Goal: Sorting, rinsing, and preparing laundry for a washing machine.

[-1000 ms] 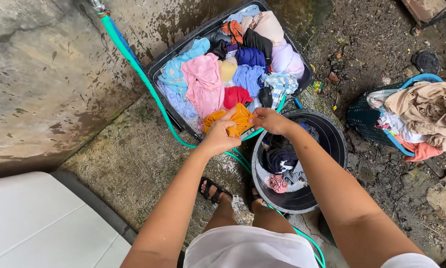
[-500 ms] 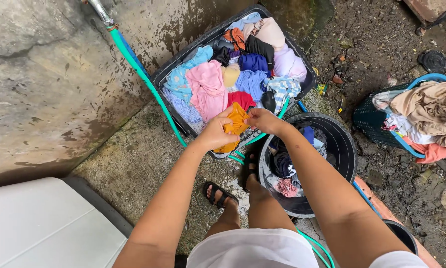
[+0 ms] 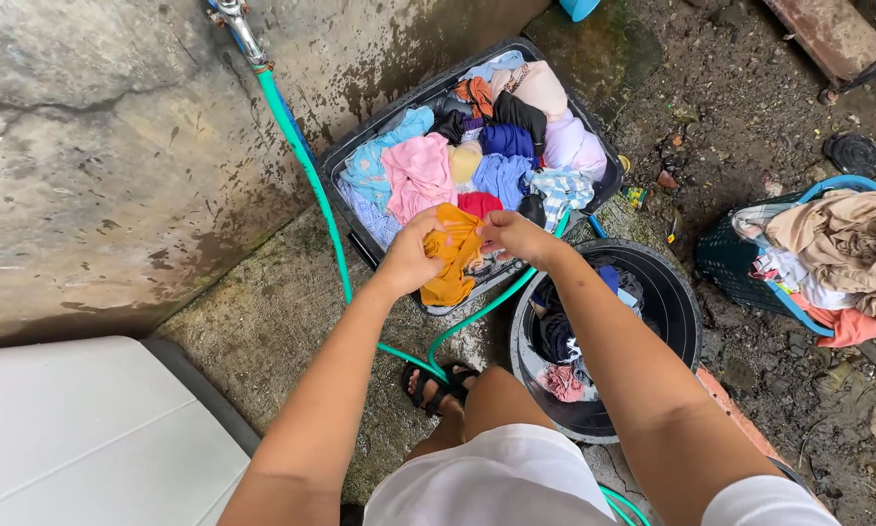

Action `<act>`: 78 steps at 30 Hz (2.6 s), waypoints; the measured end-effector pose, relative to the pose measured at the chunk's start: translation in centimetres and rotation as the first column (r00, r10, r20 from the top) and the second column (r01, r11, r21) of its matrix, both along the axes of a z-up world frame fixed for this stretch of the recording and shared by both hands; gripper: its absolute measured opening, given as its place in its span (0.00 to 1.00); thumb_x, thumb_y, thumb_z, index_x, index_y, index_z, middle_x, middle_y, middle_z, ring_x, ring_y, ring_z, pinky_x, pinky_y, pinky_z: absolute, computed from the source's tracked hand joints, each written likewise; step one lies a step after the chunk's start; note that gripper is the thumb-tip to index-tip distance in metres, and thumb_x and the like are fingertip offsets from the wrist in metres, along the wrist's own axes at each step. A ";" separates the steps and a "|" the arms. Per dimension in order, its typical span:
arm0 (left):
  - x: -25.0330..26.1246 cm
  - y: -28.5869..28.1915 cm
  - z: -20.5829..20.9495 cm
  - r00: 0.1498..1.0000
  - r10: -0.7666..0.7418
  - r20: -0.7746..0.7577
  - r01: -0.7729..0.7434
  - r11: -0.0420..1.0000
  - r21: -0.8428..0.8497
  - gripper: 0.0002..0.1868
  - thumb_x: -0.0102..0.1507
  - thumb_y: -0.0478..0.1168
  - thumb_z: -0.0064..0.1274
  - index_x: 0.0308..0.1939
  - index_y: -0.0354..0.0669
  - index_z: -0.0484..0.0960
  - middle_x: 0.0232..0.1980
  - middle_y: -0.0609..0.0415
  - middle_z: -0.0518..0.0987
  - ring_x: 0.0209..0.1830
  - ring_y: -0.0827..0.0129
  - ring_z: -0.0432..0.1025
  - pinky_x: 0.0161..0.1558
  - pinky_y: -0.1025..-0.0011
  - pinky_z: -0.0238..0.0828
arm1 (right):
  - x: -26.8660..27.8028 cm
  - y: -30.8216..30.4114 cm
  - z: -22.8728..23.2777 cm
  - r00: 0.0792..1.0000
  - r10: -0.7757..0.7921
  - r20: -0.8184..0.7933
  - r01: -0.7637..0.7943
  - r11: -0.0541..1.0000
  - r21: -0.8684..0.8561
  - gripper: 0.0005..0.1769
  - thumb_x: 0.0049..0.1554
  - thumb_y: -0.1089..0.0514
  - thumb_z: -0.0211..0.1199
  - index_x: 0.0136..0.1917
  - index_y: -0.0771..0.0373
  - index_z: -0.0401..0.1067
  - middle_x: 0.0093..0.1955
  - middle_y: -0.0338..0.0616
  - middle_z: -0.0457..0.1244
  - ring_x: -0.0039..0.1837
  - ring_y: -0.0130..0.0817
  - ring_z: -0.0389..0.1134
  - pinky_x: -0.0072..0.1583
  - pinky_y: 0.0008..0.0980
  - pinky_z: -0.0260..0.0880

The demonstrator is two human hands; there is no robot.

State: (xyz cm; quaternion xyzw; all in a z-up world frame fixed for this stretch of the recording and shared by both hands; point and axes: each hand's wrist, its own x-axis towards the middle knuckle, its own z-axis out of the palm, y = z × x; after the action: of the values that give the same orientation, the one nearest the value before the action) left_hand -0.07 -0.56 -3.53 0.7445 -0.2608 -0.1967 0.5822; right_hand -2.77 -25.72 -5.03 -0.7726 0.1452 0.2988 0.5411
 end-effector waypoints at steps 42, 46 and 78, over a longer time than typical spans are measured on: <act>-1.5 -6.1 37.8 0.876 -0.320 -0.360 -0.070 0.655 -0.753 0.27 0.72 0.42 0.51 0.72 0.29 0.75 0.52 0.54 0.78 0.45 0.77 0.71 0.49 0.76 0.69 | 7.3 1.3 2.1 0.536 0.094 0.839 -0.201 0.979 0.018 0.37 0.64 0.56 0.59 0.81 0.68 0.50 0.82 0.54 0.47 0.81 0.46 0.46 0.76 0.44 0.48; -0.7 -1.6 35.6 0.998 0.043 0.054 -0.027 0.961 -0.276 0.39 0.57 0.44 0.65 0.69 0.32 0.70 0.54 0.52 0.82 0.51 0.73 0.76 0.53 0.70 0.73 | 8.8 0.0 5.9 0.574 -0.611 0.545 0.282 0.773 0.568 0.30 0.62 0.52 0.57 0.74 0.58 0.54 0.69 0.41 0.59 0.70 0.38 0.60 0.67 0.39 0.62; 13.1 -33.3 -15.4 0.940 -0.274 0.205 0.152 0.872 0.464 0.36 0.54 0.37 0.60 0.67 0.37 0.70 0.73 0.35 0.62 0.74 0.42 0.56 0.71 0.52 0.54 | 11.9 -28.1 -25.0 0.682 -0.724 -0.103 0.710 0.689 -0.145 0.59 0.45 0.47 0.78 0.80 0.50 0.45 0.73 0.49 0.49 0.66 0.43 0.60 0.57 0.49 0.70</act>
State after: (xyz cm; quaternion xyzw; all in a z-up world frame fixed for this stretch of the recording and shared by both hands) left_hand 13.05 -33.85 -18.96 0.8428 -0.3658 -0.2130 0.3324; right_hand 9.10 -53.82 -29.98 -0.6531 0.4905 0.1137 0.5656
